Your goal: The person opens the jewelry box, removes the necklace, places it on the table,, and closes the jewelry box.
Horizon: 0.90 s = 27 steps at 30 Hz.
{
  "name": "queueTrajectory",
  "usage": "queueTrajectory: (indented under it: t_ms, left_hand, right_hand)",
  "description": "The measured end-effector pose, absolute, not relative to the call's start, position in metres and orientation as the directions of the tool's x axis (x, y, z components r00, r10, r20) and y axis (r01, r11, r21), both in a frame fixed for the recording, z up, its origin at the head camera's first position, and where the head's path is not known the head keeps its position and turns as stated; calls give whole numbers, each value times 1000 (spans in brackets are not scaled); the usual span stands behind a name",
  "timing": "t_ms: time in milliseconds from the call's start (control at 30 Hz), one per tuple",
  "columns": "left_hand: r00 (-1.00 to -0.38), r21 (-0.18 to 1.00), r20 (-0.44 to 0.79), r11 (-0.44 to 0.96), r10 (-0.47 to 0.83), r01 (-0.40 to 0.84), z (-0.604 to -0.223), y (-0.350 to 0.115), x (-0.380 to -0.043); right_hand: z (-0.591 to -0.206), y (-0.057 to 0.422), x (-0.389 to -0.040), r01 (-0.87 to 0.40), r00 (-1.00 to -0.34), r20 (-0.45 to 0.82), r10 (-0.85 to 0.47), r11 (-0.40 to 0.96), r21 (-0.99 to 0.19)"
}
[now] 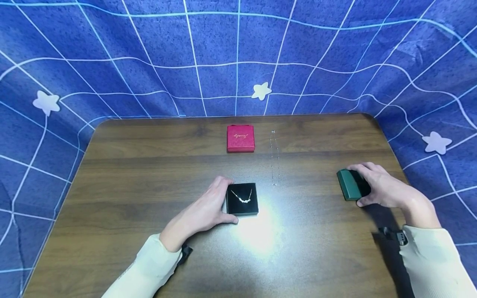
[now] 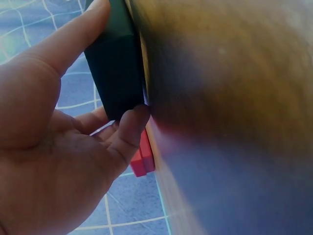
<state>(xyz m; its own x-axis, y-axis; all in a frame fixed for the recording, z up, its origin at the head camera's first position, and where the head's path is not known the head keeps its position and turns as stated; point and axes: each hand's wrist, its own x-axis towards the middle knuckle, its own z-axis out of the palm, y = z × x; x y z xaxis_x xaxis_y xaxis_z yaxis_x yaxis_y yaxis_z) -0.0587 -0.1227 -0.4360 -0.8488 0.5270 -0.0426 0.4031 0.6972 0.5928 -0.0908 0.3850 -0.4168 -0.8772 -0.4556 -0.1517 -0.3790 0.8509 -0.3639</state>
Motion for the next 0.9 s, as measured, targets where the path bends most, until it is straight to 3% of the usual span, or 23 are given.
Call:
queueTrajectory:
  t_ms: [500, 900]
  left_hand:
    - [-843, 603, -51, 689, 536, 402, -436, -124, -58]
    - [-840, 593, -53, 694, 539, 408, -435, -125, -59]
  right_hand:
    - [-419, 384, -89, -347, -883, -170, -437, 853, -389]
    - [-401, 367, -87, -421, -888, -28, -458, 837, -350]
